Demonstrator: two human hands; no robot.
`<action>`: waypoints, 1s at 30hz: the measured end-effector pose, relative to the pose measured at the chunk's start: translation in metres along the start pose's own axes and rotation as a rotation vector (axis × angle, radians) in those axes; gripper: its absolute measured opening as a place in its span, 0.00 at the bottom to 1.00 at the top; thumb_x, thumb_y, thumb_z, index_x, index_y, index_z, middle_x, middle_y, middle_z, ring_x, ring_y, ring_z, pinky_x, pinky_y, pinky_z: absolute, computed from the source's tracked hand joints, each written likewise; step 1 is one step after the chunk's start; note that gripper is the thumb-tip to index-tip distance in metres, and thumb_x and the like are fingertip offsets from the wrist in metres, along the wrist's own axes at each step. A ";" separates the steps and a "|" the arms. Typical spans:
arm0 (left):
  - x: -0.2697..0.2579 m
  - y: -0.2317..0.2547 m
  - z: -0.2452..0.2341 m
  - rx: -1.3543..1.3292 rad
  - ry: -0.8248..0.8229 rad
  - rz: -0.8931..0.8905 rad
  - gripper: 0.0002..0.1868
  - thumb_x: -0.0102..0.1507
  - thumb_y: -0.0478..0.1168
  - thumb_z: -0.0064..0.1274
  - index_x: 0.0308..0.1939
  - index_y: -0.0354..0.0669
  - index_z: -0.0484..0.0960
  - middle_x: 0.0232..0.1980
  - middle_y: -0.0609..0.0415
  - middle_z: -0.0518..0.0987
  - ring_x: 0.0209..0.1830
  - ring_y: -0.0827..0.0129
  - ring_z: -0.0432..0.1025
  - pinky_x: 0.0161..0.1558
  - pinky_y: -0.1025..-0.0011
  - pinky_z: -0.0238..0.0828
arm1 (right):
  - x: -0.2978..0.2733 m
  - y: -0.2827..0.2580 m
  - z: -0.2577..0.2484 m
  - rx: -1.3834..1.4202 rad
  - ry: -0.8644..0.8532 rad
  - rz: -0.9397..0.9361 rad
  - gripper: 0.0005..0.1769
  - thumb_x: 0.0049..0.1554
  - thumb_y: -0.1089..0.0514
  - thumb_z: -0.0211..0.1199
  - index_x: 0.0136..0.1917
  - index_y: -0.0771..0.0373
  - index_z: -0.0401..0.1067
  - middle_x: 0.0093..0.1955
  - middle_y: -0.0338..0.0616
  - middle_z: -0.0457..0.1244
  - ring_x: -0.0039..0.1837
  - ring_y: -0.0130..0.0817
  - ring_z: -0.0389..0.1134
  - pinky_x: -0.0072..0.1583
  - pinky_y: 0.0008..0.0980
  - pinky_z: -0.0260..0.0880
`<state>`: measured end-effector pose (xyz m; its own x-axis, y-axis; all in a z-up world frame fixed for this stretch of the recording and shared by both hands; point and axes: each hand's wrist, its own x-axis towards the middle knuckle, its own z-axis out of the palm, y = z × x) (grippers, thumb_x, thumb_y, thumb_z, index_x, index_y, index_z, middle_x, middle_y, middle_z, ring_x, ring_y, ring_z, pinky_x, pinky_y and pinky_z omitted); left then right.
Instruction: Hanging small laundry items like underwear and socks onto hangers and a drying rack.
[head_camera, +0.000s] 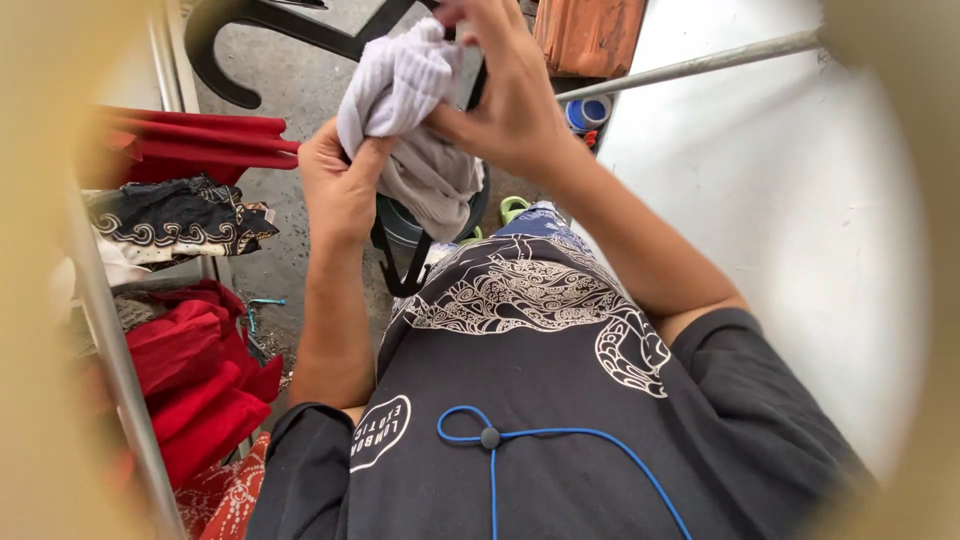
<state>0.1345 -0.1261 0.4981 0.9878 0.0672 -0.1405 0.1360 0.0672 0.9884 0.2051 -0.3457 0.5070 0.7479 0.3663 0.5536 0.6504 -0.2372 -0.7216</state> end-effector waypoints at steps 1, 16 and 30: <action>-0.001 0.003 0.000 0.003 -0.007 0.011 0.09 0.69 0.33 0.61 0.51 0.32 0.84 0.46 0.59 0.83 0.44 0.81 0.74 0.49 0.78 0.72 | -0.012 -0.001 0.008 0.065 0.107 0.089 0.34 0.55 0.58 0.81 0.64 0.66 0.61 0.61 0.48 0.61 0.60 0.41 0.65 0.60 0.35 0.68; 0.006 -0.016 -0.033 -0.162 0.227 0.104 0.08 0.71 0.33 0.59 0.51 0.31 0.83 0.47 0.56 0.83 0.46 0.78 0.74 0.53 0.76 0.72 | -0.135 0.018 0.076 0.769 -0.092 0.530 0.32 0.60 0.54 0.71 0.74 0.60 0.62 0.69 0.42 0.60 0.72 0.33 0.61 0.74 0.36 0.60; 0.001 -0.010 -0.028 -0.146 0.131 0.039 0.10 0.72 0.37 0.55 0.49 0.30 0.84 0.43 0.60 0.83 0.42 0.82 0.72 0.46 0.79 0.70 | -0.051 -0.025 0.030 0.160 0.068 0.167 0.30 0.60 0.56 0.72 0.70 0.62 0.63 0.71 0.50 0.56 0.69 0.41 0.63 0.68 0.39 0.69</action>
<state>0.1315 -0.0989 0.4868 0.9725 0.2010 -0.1179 0.0758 0.2055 0.9757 0.1463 -0.3313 0.4844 0.8539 0.2713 0.4441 0.4918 -0.1414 -0.8592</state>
